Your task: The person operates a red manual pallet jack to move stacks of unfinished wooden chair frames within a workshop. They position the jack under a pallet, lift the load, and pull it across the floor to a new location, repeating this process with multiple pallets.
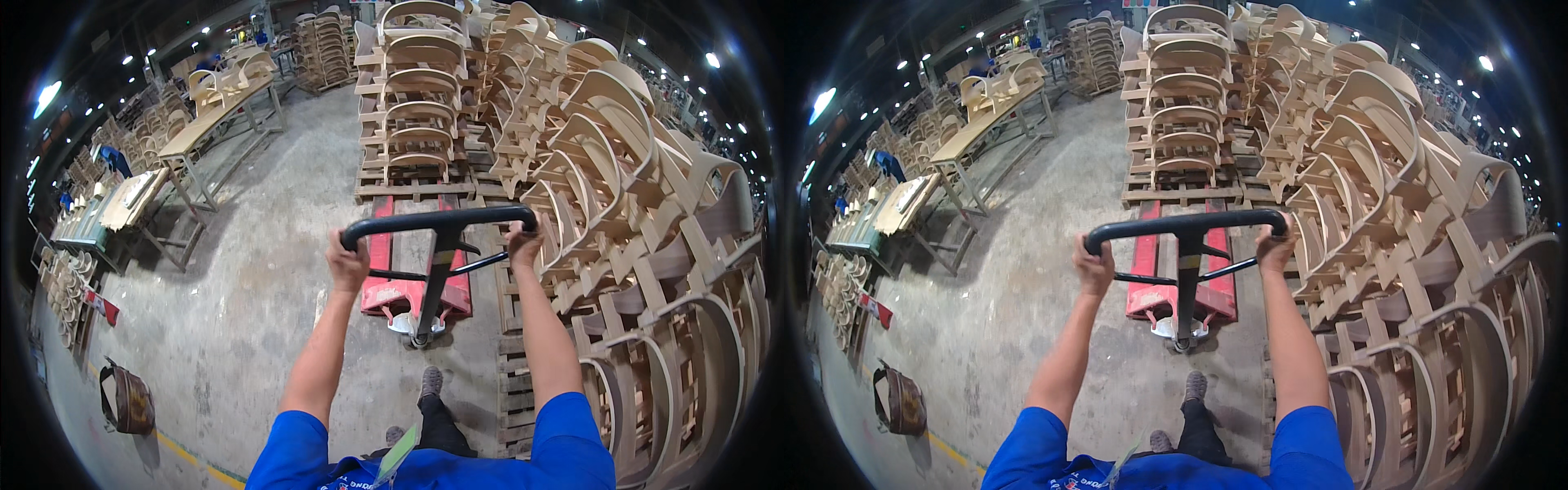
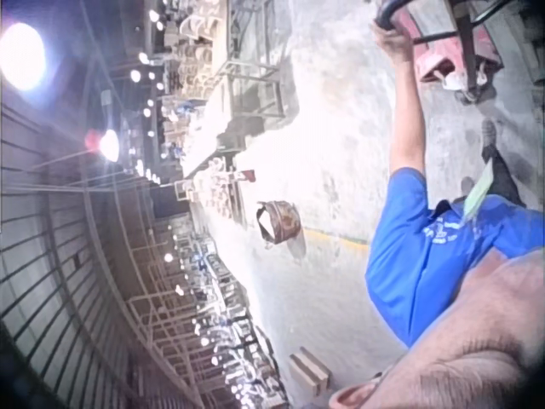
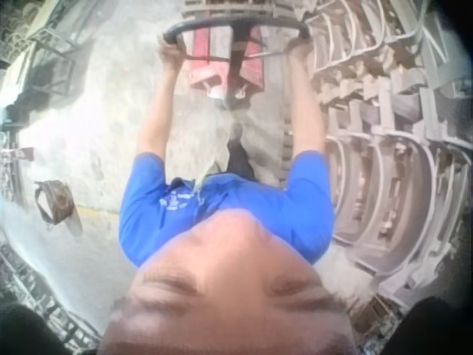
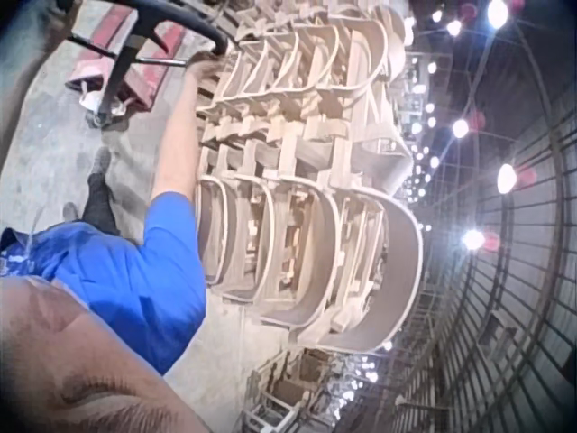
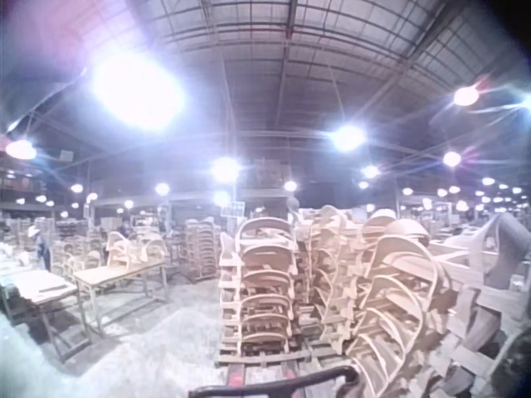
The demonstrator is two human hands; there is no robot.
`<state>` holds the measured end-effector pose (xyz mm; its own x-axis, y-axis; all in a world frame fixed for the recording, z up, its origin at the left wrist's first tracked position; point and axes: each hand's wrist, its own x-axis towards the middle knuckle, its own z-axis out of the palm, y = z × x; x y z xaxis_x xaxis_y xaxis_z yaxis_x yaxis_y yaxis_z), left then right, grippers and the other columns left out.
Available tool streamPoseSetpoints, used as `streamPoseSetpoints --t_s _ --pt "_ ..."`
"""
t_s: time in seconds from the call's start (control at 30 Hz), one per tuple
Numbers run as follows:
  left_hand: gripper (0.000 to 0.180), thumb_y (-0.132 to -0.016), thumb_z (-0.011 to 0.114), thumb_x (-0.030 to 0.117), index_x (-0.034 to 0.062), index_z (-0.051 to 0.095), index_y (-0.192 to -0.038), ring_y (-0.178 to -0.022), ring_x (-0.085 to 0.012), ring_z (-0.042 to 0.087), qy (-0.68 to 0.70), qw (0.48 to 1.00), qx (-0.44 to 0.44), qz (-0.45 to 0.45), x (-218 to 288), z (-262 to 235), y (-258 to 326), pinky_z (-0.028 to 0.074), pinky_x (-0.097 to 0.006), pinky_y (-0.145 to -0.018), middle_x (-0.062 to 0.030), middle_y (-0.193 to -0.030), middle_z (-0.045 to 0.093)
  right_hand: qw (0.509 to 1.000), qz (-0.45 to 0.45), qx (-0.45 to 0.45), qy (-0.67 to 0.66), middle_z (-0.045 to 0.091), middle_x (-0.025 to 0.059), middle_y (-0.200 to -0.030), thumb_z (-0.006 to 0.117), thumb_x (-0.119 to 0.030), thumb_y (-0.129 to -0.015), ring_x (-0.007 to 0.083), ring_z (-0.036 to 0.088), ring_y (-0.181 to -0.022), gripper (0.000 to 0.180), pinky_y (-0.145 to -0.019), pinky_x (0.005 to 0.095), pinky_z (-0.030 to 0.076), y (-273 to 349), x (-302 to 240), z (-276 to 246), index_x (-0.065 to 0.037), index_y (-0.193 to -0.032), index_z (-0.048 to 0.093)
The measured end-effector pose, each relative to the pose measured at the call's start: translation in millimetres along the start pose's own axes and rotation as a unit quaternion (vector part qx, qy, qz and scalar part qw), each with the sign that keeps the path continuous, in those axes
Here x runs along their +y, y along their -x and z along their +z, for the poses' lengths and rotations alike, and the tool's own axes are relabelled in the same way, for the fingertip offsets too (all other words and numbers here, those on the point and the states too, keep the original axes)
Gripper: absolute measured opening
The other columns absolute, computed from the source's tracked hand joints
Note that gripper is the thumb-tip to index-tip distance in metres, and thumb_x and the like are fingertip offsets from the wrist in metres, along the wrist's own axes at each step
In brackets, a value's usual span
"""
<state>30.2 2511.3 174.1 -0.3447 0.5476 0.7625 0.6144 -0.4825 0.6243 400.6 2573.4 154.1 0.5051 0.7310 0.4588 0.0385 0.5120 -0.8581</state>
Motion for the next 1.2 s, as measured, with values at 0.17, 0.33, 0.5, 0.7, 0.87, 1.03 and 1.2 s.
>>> streamPoseSetpoints --t_s 0.17,0.33,0.5,0.7,0.87,1.03,1.2 --pt "0.021 -0.096 0.071 0.021 0.0047 0.057 -0.099 -0.067 -0.0175 0.061 0.035 0.988 -0.077 -0.131 -61 67 -107 0.049 -0.036 -0.062 -0.0057 -0.074 0.061 0.987 -0.066 0.018 0.142 0.069 0.0168 -0.089 0.072 -0.007 -0.087 0.0320 0.069 -0.081 0.023 -0.076 0.0422 0.054 -58 36 65 -0.007 -0.109 0.064" --pt "0.020 -0.095 0.074 0.017 0.0053 0.061 -0.104 -0.076 -0.0098 0.060 0.089 0.951 -0.136 -0.263 -102 111 -142 0.049 -0.031 -0.069 0.0009 -0.082 0.065 0.978 -0.073 0.015 0.197 0.070 0.0173 -0.092 0.072 0.002 -0.080 0.0361 0.072 -0.090 0.031 -0.081 0.0408 0.054 -64 37 94 -0.007 -0.109 0.066" --pt "0.015 -0.095 0.073 0.014 0.0063 0.061 -0.097 -0.075 -0.0104 0.056 0.042 0.971 -0.088 -0.220 -125 80 -97 0.048 -0.030 -0.070 0.0012 -0.082 0.064 0.994 -0.012 -0.061 0.086 0.067 0.0087 -0.078 0.071 0.002 -0.089 0.0141 0.066 -0.079 0.011 -0.073 0.0334 0.053 -15 27 83 -0.003 -0.098 0.066" --pt "0.017 -0.088 0.082 0.016 0.0042 0.069 -0.086 -0.079 -0.0182 0.069 -0.030 0.960 -0.228 -0.158 -80 33 46 0.056 -0.034 -0.074 -0.0100 -0.088 0.074 0.958 -0.019 -0.112 0.263 0.069 0.0113 -0.082 0.079 -0.010 -0.083 0.0320 0.069 -0.080 0.016 -0.076 0.0402 0.055 92 61 -50 -0.006 -0.081 0.064" --pt "0.019 -0.085 0.083 0.017 0.0058 0.068 -0.091 -0.086 -0.0358 0.074 -0.088 0.950 -0.291 -0.069 -76 35 57 0.058 -0.043 -0.074 -0.0167 -0.098 0.076 0.935 -0.103 -0.201 0.273 0.067 0.0128 -0.081 0.077 -0.001 -0.079 0.0377 0.068 -0.082 0.017 -0.097 0.0477 0.056 76 85 -57 -0.005 -0.079 0.060" --pt "0.015 -0.081 0.079 0.011 0.0071 0.065 -0.086 -0.087 -0.0395 0.069 -0.141 0.932 -0.333 -0.017 -85 62 31 0.055 -0.049 -0.075 -0.0156 -0.090 0.071 0.904 -0.074 -0.227 0.354 0.067 0.0137 -0.088 0.076 -0.008 -0.078 0.0405 0.069 -0.097 0.013 -0.089 0.0534 0.050 54 93 -45 -0.010 -0.083 0.063" --pt "0.012 -0.072 0.071 0.007 0.0069 0.069 -0.084 -0.106 -0.0369 0.066 -0.301 0.838 -0.450 0.071 -74 40 68 0.049 -0.051 -0.098 -0.0155 -0.088 0.071 0.752 -0.101 -0.384 0.526 0.071 0.0071 -0.098 0.070 -0.011 -0.077 0.0351 0.069 -0.109 0.026 -0.098 0.0550 0.041 111 84 -36 -0.014 -0.103 0.069"
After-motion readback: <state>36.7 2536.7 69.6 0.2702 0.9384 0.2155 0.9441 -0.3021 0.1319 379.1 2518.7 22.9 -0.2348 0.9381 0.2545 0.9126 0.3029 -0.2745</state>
